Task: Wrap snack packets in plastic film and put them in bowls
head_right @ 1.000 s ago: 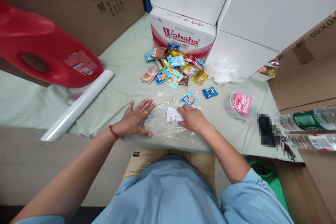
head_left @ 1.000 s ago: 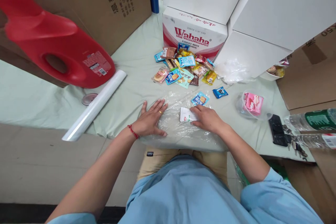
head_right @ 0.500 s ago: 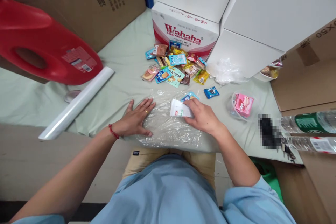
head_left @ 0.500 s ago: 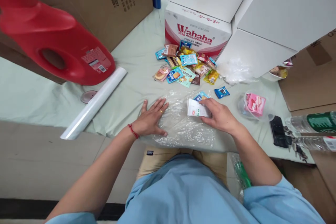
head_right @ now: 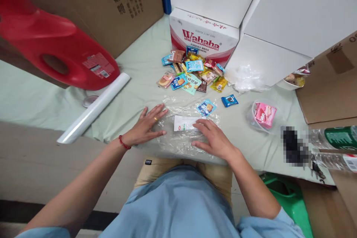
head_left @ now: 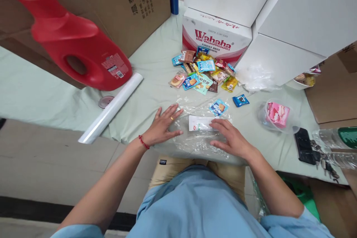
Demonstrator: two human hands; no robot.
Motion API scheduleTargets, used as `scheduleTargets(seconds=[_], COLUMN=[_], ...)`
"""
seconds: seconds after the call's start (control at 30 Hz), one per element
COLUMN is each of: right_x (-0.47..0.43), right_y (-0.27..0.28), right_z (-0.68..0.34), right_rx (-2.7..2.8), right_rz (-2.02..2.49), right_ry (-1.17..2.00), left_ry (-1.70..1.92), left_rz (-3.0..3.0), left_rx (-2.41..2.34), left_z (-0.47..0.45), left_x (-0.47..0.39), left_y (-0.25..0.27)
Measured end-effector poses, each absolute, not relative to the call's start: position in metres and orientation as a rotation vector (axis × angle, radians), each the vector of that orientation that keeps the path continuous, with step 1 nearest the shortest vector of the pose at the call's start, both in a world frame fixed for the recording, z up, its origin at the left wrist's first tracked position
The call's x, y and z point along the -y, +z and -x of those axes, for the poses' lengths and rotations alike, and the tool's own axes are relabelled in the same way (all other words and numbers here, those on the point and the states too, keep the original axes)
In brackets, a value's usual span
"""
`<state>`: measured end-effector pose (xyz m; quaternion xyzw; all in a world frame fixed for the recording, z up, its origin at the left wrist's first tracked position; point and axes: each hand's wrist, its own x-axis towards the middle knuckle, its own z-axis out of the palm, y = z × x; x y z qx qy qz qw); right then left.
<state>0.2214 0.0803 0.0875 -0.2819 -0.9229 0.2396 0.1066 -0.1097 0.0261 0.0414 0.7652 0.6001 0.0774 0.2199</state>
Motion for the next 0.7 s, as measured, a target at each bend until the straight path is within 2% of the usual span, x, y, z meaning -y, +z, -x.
scheduleTargets(seconds=[0.13,0.3,0.53,0.7], right_x=[-0.04,-0.022,-0.062,-0.104], right_y=[0.064,0.038,0.065,0.08], right_z=[-0.241,-0.24,-0.231,-0.221], right_rx=[2.764,2.681,2.434,2.411], right_rz=[0.861,0.872,0.764,0.895], right_ry=[0.547,0.498,0.6,0.764], left_ry=[0.315,0.395,0.573,0.551], left_rz=[-2.111,-2.18,-2.383,-2.31], left_rx=[-1.746,-1.945,-1.461,-1.517], left_z=[0.107,0.103,0.117,0.11], left_x=[-0.02,-0.008,0.005,0.001], left_y=[0.038,0.04,0.039,0.036])
